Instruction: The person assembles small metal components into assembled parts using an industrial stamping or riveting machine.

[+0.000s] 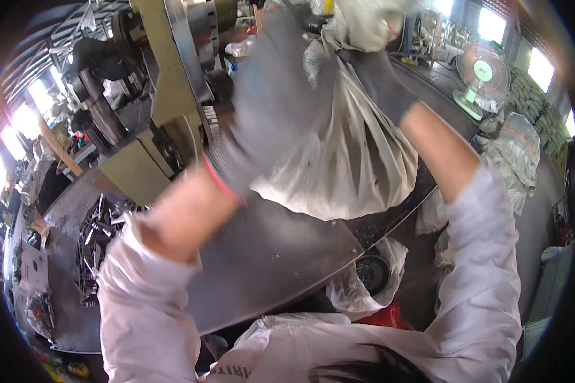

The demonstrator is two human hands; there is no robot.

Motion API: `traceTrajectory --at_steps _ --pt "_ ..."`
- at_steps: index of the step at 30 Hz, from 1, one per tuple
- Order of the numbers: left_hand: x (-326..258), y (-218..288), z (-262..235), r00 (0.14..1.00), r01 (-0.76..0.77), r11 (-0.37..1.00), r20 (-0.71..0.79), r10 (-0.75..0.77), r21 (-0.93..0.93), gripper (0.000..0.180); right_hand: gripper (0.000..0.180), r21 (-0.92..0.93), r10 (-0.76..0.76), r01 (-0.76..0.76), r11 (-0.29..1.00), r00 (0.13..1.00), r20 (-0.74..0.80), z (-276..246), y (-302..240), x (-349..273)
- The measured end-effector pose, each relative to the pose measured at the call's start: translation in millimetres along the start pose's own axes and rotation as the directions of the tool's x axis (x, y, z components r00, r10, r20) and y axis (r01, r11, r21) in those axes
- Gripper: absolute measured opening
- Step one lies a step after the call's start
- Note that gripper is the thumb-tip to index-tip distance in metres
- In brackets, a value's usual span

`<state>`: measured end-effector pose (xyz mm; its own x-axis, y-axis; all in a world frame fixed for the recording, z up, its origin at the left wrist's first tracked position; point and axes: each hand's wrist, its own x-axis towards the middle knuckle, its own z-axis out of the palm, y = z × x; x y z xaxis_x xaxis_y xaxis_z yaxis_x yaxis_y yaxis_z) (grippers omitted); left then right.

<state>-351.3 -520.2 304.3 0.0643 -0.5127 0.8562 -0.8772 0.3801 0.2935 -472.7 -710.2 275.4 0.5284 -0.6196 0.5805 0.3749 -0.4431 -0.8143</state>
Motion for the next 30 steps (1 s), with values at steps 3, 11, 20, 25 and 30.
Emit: traceTrajectory --at_steps 3,11,20,25,30 --pt "-113.9 -7.1 82.1 0.752 -0.564 0.824 0.383 0.537 -0.047 0.047 0.025 -0.422 -0.112 0.03 0.906 0.979 -0.171 14.4 8.1 38.6" --pt "-114.9 -1.4 129.3 0.755 -0.618 0.774 0.379 0.535 0.137 0.036 0.026 -0.424 0.088 -0.145 0.894 0.984 -0.153 5.3 65.1 44.8" --pt "-114.0 -74.4 205.8 0.587 -0.788 0.36 0.784 0.2 0.499 0.058 0.027 -0.502 0.088 -0.141 0.854 0.988 -0.128 -18.6 15.6 97.6" --pt "-121.7 -34.3 172.4 0.773 -0.547 0.833 0.431 0.465 0.082 0.037 0.028 -0.504 0.243 -0.315 0.805 0.948 -0.205 -62.2 27.7 60.3" --pt "-138.2 -76.6 193.2 0.664 -0.508 0.861 0.637 0.391 0.0 0.041 0.029 -0.55 0.257 -0.307 0.777 0.952 -0.167 -66.3 -14.4 83.6"
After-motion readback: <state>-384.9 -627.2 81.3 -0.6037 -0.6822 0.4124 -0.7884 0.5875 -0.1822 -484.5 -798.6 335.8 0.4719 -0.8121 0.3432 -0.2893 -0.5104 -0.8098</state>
